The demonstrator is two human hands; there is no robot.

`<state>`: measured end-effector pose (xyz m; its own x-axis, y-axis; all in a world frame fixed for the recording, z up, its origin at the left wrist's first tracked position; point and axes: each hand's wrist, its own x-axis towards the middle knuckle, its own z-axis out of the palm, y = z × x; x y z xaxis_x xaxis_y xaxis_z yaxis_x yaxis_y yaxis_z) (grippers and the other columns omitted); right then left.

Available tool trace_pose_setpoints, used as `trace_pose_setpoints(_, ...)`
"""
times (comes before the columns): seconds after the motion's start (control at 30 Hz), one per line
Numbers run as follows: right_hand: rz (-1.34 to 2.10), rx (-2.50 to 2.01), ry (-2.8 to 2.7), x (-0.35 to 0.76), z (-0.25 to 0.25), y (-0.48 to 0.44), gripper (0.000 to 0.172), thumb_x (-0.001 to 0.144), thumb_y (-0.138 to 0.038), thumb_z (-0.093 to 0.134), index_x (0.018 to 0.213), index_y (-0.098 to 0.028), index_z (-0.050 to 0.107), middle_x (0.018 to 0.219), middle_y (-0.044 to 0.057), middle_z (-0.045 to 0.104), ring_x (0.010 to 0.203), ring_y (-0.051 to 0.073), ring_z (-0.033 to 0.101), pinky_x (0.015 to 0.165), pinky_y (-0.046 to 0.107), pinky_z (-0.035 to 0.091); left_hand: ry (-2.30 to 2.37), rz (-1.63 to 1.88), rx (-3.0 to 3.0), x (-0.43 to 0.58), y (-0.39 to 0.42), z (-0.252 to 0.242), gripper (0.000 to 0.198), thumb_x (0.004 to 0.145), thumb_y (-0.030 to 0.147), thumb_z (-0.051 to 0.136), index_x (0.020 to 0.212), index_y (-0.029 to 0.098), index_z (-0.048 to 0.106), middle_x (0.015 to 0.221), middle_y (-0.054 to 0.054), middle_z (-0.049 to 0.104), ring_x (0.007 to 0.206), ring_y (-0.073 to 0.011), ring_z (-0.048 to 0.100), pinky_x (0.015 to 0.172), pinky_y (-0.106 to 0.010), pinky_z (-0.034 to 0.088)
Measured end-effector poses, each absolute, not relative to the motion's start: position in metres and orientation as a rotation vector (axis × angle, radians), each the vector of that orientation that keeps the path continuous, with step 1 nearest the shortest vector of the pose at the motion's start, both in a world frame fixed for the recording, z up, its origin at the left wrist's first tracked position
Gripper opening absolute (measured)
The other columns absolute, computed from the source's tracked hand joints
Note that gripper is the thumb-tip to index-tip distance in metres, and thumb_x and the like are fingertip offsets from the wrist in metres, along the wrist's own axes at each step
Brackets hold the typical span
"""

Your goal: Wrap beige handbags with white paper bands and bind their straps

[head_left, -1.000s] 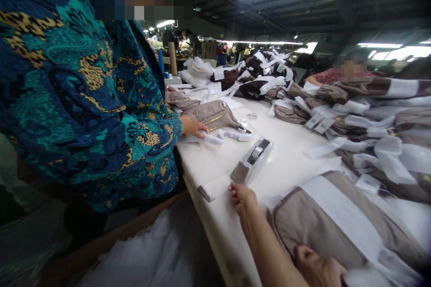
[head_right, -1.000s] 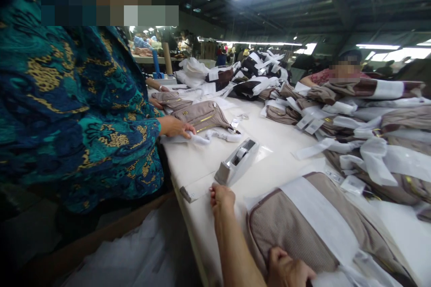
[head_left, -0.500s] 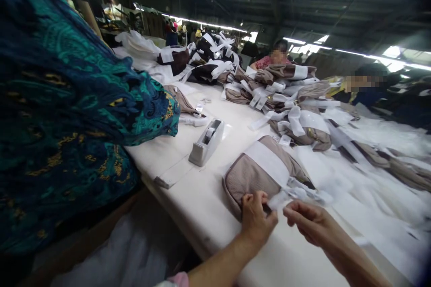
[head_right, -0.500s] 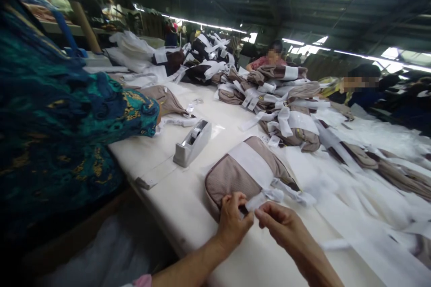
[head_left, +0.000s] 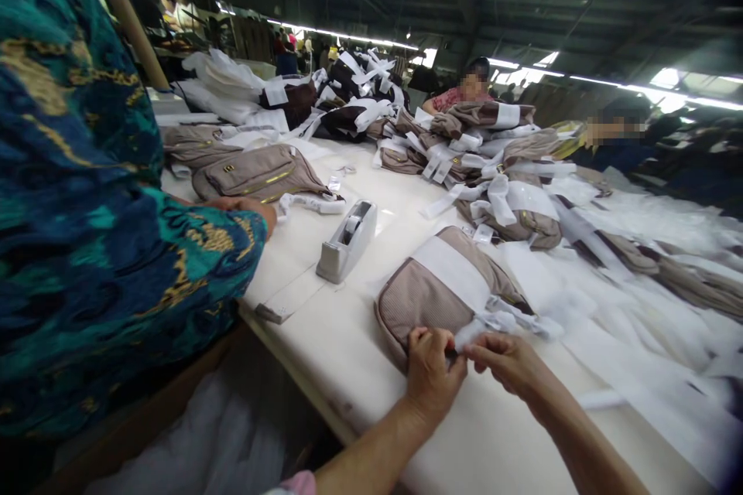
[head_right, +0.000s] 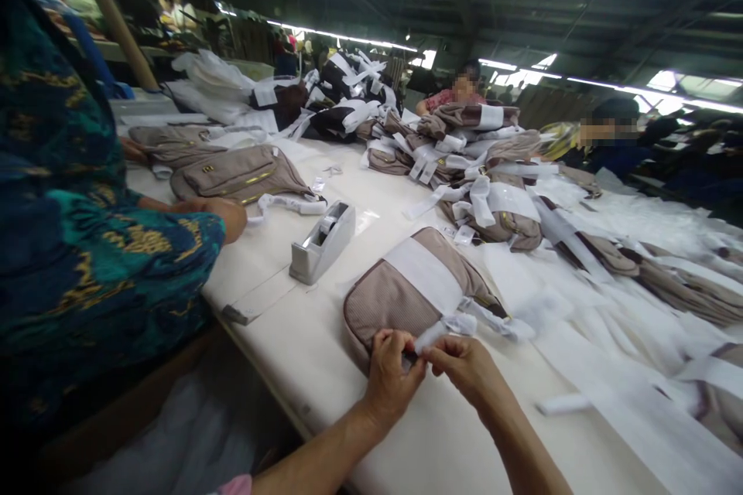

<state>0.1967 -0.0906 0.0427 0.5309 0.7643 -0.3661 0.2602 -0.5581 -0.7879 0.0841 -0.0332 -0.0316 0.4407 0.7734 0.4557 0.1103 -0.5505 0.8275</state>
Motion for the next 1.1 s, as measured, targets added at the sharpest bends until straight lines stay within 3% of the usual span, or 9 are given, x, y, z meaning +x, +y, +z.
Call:
trace_pose_setpoints(0.13, 0.885, -2.117, -0.862, 0.194, 0.045, -0.087, 0.030, 0.065, -0.039, 0.062, 0.046, -0.018, 0.053, 0.038, -0.006, 0.035, 0.036, 0.006, 0.021, 0.037, 0.022, 0.012, 0.634, 1.089, 1.980, 0.081, -0.032, -0.029, 0.021, 0.077, 0.013, 0.054, 0.096, 0.021, 0.052, 0.083, 0.001, 0.065, 0.079, -0.0152, 0.059, 0.089, -0.039, 0.034)
trace_pose_setpoints(0.4, 0.814, -2.091, -0.940, 0.196, 0.049, -0.095, 0.009, 0.061, -0.025, 0.064, 0.064, -0.018, 0.060, 0.052, -0.004, 0.051, 0.048, 0.010, 0.042, 0.045, 0.021, 0.027, 0.688, 1.112, 1.889, 0.085, -0.026, -0.028, 0.021, 0.072, 0.010, 0.060, 0.089, 0.022, 0.058, 0.082, 0.003, 0.067, 0.077, -0.0144, 0.060, 0.089, -0.036, 0.035)
trace_pose_setpoints(0.57, 0.772, -2.045, -1.015, 0.197, 0.049, -0.103, 0.019, 0.066, -0.022, 0.056, 0.085, -0.018, 0.054, 0.056, -0.005, 0.053, 0.051, 0.011, 0.046, 0.047, 0.022, 0.031, 0.736, 1.108, 1.848, 0.086, -0.024, -0.025, 0.021, 0.071, 0.008, 0.059, 0.087, 0.021, 0.060, 0.081, 0.002, 0.067, 0.078, -0.0146, 0.059, 0.086, -0.035, 0.039)
trace_pose_setpoints(0.8, 0.696, -1.999, -1.037, 0.211, 0.028, -0.098, 0.014, 0.068, -0.023, 0.055, 0.081, -0.018, 0.051, 0.069, 0.000, 0.059, 0.061, 0.014, 0.055, 0.054, 0.024, 0.039, 0.761, 0.946, 1.744, 0.086, -0.019, -0.025, 0.018, 0.073, 0.016, 0.058, 0.090, 0.020, 0.061, 0.083, -0.001, 0.064, 0.083, -0.0173, 0.057, 0.082, -0.034, 0.043)
trace_pose_setpoints(1.1, 0.556, -2.004, -0.975, 0.209, 0.024, -0.088, 0.010, 0.065, -0.019, 0.059, 0.072, -0.019, 0.053, 0.062, -0.002, 0.058, 0.058, 0.014, 0.054, 0.054, 0.025, 0.037, 0.715, 0.849, 1.612, 0.087, -0.014, -0.029, 0.020, 0.076, 0.024, 0.057, 0.095, 0.019, 0.058, 0.090, -0.004, 0.062, 0.088, -0.0177, 0.056, 0.083, -0.032, 0.044)
